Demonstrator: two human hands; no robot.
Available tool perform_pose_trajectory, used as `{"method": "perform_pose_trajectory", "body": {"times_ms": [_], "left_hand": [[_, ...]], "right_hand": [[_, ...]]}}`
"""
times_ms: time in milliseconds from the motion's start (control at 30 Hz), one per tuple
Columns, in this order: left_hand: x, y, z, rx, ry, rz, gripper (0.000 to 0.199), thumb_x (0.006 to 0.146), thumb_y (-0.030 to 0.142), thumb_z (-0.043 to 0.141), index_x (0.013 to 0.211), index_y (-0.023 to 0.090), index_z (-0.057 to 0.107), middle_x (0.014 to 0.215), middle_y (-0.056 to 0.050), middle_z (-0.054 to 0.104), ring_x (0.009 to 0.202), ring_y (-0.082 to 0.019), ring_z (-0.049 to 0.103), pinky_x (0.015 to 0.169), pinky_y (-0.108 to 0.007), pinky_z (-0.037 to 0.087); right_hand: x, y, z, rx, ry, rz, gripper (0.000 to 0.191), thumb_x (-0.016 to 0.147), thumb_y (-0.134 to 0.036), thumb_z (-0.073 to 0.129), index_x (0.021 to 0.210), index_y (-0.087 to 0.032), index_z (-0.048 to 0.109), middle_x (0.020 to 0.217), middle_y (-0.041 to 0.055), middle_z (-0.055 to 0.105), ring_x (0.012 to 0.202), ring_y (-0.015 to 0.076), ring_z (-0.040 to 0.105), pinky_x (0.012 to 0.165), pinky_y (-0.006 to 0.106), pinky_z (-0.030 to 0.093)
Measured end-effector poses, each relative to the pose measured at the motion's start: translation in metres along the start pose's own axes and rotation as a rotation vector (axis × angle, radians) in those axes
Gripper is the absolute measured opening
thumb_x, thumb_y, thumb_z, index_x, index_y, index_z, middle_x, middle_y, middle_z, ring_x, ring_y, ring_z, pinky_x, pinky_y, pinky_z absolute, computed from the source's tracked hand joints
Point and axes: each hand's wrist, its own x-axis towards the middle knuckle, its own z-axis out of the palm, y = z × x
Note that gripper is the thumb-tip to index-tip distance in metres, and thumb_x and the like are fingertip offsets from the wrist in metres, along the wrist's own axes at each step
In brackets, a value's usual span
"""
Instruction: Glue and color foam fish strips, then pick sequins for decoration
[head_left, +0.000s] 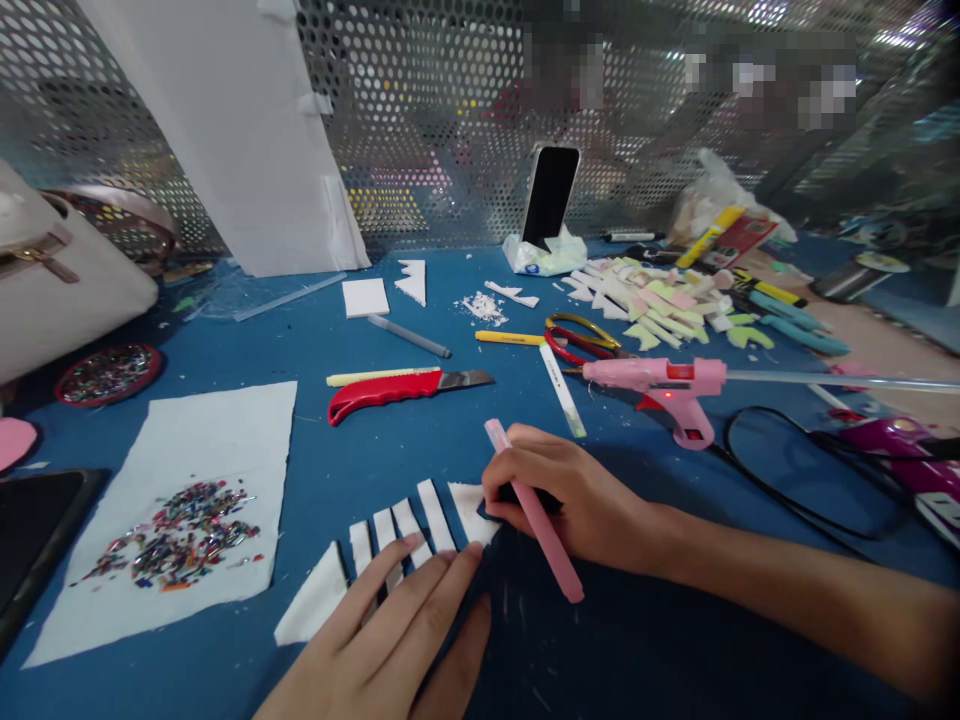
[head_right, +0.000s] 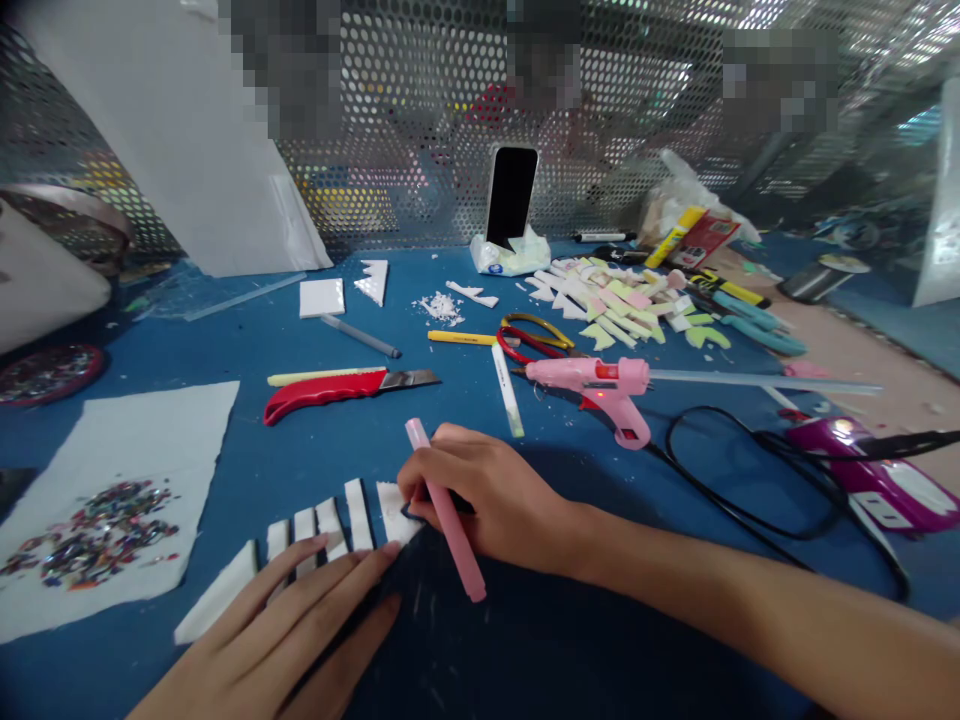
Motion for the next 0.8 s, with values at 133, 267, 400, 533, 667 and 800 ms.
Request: {"method": "perform_pose_trajectory", "body": {"times_ms": [133,267,400,533,667,800], "left_hand": [[0.0002,0.0007,-0.0006,0.013,-0.007,-0.007,0.025,0.101,0.026,0.053,0.120,0.023,0.068,0.136,-0.002,0.064,0.129,-0.018,0.049,0.126,-0.039,0.008],[0.0008,0.0005,-0.0020,0.017,-0.005,0.008,0.024,0.100,0.025,0.054,0.120,0.023,0.068,0.134,-0.003,0.065,0.129,-0.018,0.049,0.126,-0.039,0.008],[0.0000,0.0004,-0.0024,0.012,0.002,0.000,0.026,0.100,0.024,0.052,0.121,0.022,0.068,0.134,-0.004,0.064,0.132,-0.019,0.047,0.126,-0.040,0.008],[-0.0006,0.0013,-0.0013,0.013,-0.004,-0.002,0.026,0.100,0.022,0.051,0.121,0.022,0.068,0.135,-0.004,0.064,0.131,-0.018,0.047,0.126,-0.040,0.007],[0.0000,0.0015,-0.0007,0.006,0.003,-0.008,0.025,0.101,0.024,0.052,0.120,0.022,0.068,0.135,-0.004,0.064,0.130,-0.018,0.048,0.126,-0.040,0.009],[0.0007,0.0011,-0.0008,0.004,-0.010,-0.003,0.026,0.100,0.024,0.053,0.121,0.022,0.068,0.136,-0.003,0.064,0.131,-0.018,0.048,0.126,-0.039,0.008]], "right_hand": [[0.0000,0.0005,0.0003,-0.022,-0.019,-0.023,0.004,0.097,-0.017,0.059,0.096,-0.020,0.057,0.082,0.0009,0.063,0.079,0.0145,0.051,0.071,0.025,0.042],[-0.0003,0.0010,0.0009,-0.031,-0.030,-0.041,0.004,0.097,-0.016,0.057,0.095,-0.020,0.058,0.080,0.0012,0.060,0.077,0.0145,0.050,0.071,0.026,0.042],[-0.0005,0.0011,0.0008,-0.019,-0.031,-0.042,0.007,0.096,-0.013,0.057,0.096,-0.020,0.057,0.081,0.0011,0.060,0.077,0.0146,0.049,0.071,0.027,0.041],[-0.0013,0.0018,0.0008,-0.008,-0.035,-0.033,0.009,0.095,-0.011,0.058,0.097,-0.019,0.057,0.081,0.0006,0.059,0.077,0.0140,0.049,0.070,0.026,0.041],[-0.0019,0.0024,0.0014,-0.009,-0.045,-0.032,0.007,0.095,-0.012,0.057,0.097,-0.019,0.057,0.082,0.0008,0.060,0.079,0.0143,0.049,0.071,0.027,0.041],[-0.0013,0.0016,0.0012,-0.003,-0.043,-0.032,0.007,0.096,-0.012,0.057,0.096,-0.019,0.056,0.082,0.0010,0.060,0.078,0.0143,0.049,0.071,0.027,0.041]]}}
